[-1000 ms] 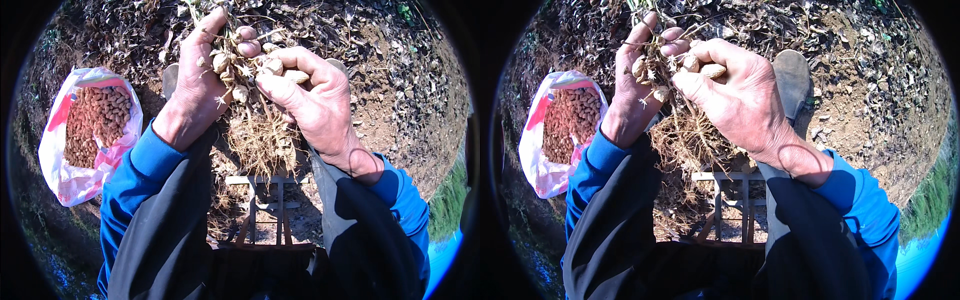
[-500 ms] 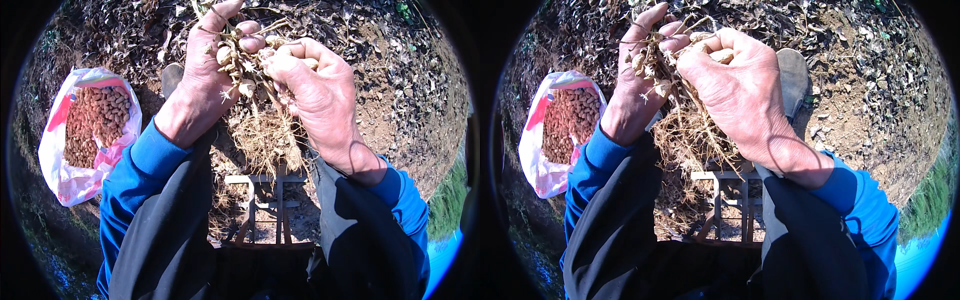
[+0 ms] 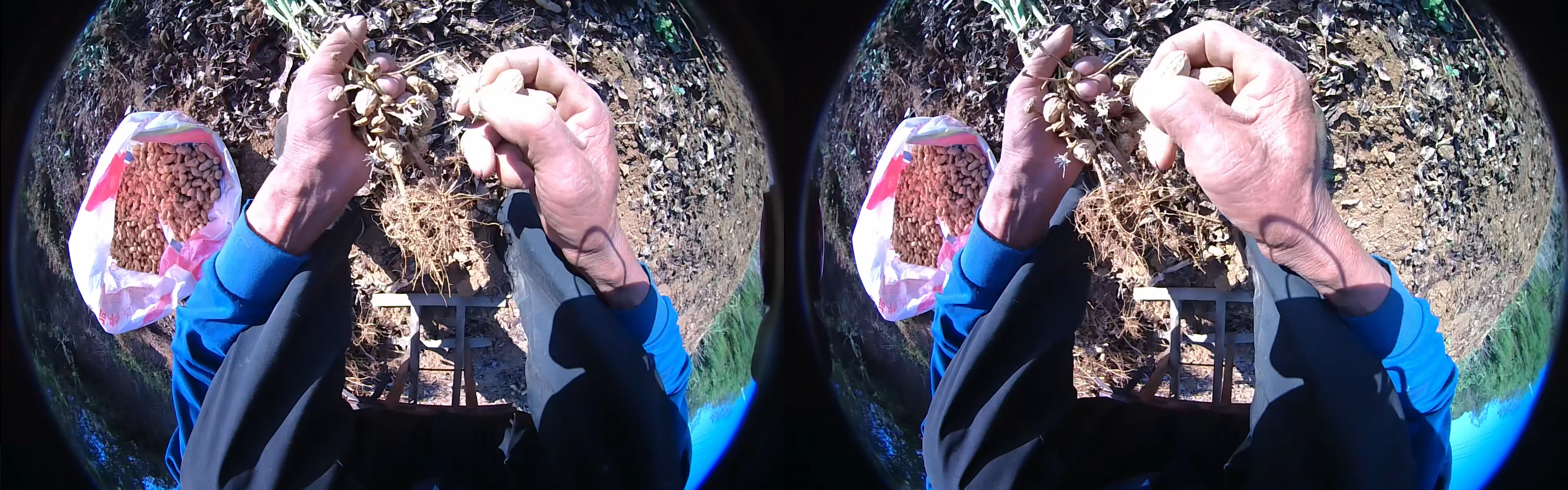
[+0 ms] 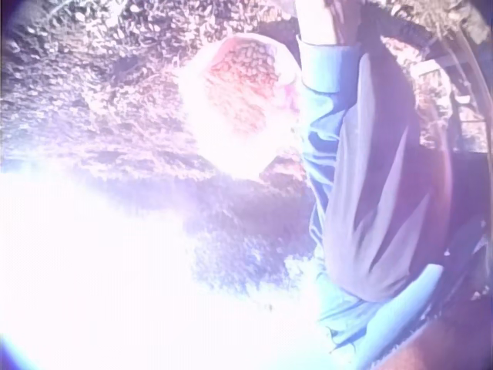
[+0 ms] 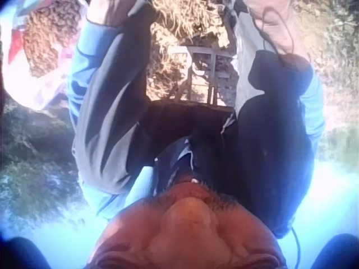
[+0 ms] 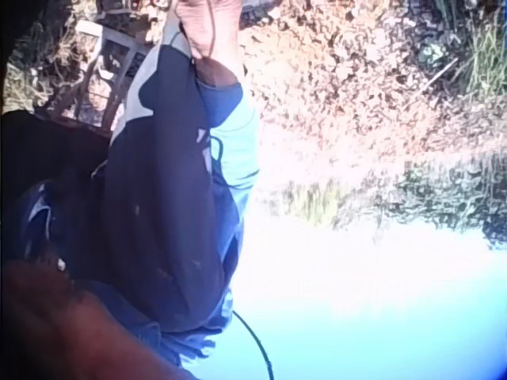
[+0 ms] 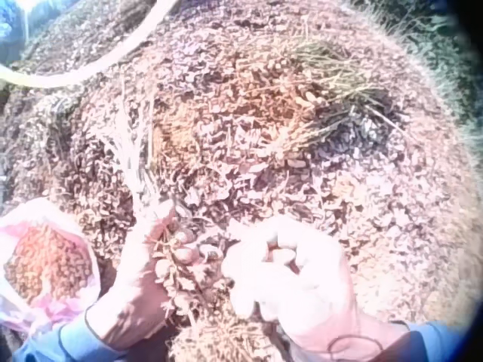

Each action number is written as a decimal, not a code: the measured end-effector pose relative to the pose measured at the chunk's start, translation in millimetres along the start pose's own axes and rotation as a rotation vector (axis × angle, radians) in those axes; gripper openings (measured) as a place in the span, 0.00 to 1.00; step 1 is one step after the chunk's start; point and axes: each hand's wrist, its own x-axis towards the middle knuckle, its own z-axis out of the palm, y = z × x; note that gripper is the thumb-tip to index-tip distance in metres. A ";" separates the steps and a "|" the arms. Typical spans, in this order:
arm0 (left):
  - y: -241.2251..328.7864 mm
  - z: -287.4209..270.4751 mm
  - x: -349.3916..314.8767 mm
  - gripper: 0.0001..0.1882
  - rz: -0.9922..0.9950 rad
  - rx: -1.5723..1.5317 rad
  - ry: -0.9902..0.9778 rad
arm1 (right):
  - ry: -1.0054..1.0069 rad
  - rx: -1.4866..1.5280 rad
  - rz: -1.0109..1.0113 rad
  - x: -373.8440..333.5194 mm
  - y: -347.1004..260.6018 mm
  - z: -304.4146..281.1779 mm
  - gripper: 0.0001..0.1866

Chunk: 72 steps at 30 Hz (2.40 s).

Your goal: The person sits on the ground and pulls peanuts from uprooted peanut plants by hand. The harvested peanuts are placed into a white and pink bag positioned beside them.

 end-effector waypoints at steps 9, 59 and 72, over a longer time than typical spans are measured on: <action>-4.8 15.9 0.2 0.12 0.084 0.148 0.147 | -0.073 -0.146 0.194 -13.4 13.8 3.7 0.16; 0.1 -12.5 -10.0 0.12 -0.112 -0.155 -0.139 | 0.250 0.193 0.193 4.8 5.2 -32.5 0.04; 7.8 -1.4 -13.8 0.13 -0.130 -0.163 -0.273 | -0.171 0.028 0.298 11.6 9.2 -14.9 0.19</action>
